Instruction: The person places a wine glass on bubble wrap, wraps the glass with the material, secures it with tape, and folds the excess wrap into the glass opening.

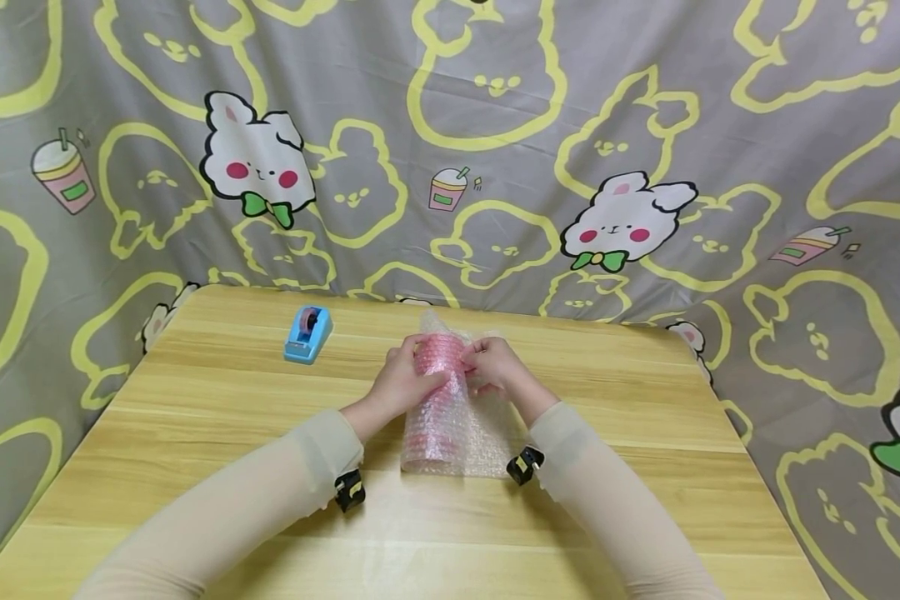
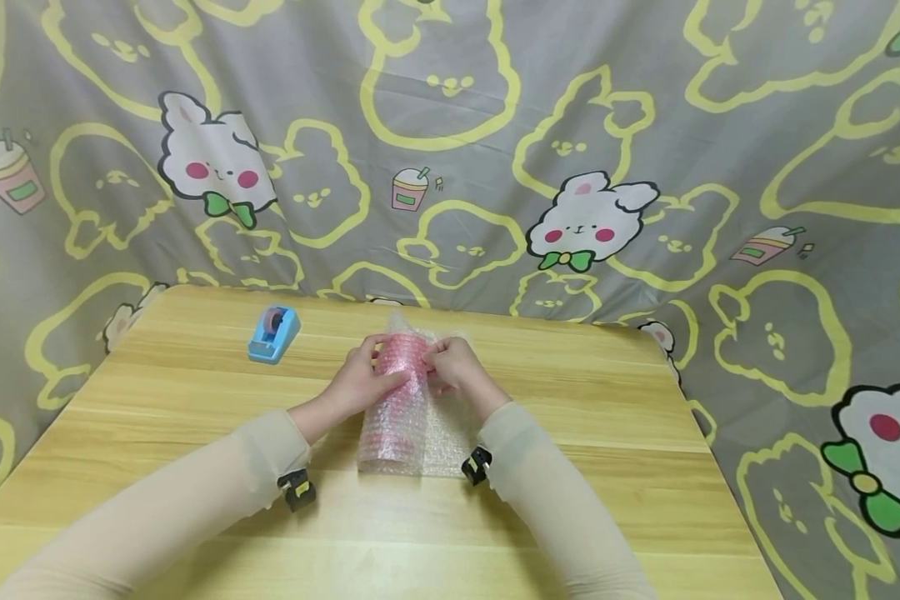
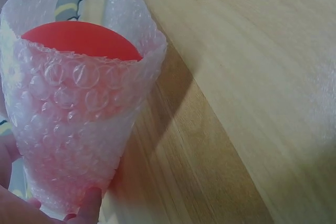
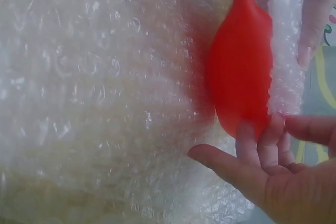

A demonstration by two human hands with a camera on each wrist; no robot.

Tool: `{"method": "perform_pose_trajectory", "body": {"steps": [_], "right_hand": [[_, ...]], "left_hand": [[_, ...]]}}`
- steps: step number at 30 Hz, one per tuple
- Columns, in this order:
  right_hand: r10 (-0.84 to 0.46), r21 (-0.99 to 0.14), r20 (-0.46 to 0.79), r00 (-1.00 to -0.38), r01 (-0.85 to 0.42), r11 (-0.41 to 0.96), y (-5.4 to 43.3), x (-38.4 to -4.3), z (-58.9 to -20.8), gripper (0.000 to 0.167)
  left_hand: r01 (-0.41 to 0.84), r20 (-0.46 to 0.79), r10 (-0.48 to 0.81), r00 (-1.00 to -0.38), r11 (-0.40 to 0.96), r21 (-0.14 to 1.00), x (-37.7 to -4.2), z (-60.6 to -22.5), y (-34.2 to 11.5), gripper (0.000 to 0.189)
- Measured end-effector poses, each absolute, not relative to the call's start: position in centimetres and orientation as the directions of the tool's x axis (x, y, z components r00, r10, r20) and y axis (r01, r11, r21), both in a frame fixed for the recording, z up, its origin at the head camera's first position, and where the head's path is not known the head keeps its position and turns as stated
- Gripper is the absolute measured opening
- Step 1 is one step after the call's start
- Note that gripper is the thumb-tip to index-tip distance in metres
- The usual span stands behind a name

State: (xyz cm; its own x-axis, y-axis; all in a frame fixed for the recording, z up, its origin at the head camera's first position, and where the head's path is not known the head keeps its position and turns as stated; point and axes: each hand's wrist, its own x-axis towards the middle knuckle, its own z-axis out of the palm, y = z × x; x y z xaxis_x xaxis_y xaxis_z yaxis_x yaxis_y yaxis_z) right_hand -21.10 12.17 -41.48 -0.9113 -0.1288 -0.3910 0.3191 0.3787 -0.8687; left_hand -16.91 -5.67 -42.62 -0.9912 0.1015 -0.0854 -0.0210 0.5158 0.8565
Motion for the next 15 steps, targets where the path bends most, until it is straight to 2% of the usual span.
{"method": "perform_pose_trajectory", "body": {"steps": [8,15], "right_hand": [[-0.122,-0.854,-0.409,-0.904,0.333,0.400,12.41,-20.96,-41.12,0.031],[-0.126,-0.856,-0.422,-0.898,0.350,0.380,12.32,-20.82,-41.20,0.040]], "left_hand": [[0.015,-0.055,0.112,-0.992,0.546,0.837,-16.92,-42.77,-5.56,0.075],[0.042,-0.033,0.120,-0.992,0.571,0.820,-16.80,-42.58,-5.55,0.078]]}}
